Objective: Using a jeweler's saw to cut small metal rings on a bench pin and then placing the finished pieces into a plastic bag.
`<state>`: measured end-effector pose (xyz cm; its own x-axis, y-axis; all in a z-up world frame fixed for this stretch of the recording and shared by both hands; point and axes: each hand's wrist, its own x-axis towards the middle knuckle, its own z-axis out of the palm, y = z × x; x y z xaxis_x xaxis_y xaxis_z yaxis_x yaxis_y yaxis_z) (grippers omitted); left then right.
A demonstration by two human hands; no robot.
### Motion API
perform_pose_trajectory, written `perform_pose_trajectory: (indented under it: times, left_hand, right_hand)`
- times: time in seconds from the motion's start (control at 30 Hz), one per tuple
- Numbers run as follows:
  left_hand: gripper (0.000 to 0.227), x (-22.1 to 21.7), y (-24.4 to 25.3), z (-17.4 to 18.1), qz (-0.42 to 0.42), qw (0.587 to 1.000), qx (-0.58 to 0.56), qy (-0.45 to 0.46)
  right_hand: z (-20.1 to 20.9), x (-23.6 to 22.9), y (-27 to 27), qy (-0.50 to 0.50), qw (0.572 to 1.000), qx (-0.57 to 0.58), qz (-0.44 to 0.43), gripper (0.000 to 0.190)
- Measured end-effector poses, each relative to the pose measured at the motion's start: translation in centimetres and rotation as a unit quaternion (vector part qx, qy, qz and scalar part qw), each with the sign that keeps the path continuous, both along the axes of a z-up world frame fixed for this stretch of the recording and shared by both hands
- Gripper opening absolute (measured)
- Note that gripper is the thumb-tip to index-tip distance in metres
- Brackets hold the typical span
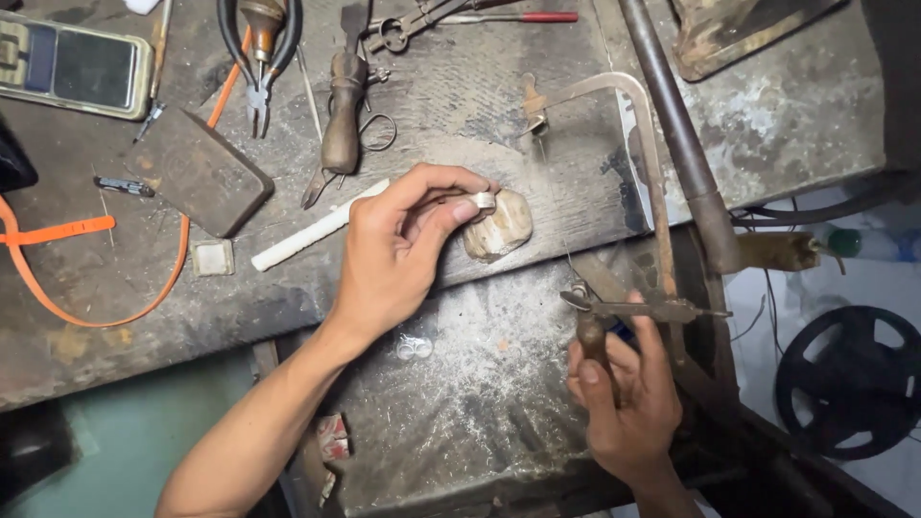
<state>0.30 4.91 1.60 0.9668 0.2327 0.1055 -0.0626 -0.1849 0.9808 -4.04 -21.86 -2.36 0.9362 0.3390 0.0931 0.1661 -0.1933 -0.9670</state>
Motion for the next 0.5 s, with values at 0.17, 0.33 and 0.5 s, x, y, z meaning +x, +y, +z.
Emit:
perform_pose_trajectory:
  times: [0.17, 0.33, 0.5]
  left_hand:
    - [0.014, -0.01, 0.0, -0.74, 0.007, 1.0, 0.008, -0.012]
    - [0.016, 0.18, -0.26, -1.02, 0.017, 1.0, 0.015, -0.02]
    - [0.022, 0.26, -0.53, -0.88, 0.031, 0.998, 0.022, -0.055]
  right_hand:
    - [0.17, 0.6, -0.12, 0.011, 0.999, 0.026, 0.03, 0.067]
    - [0.51, 1.04, -0.11, 0.007, 0.999, 0.013, 0.052, 0.069]
    - [0.44, 1.13, 0.09, 0.022, 0.999, -0.006, 0.048, 0.07]
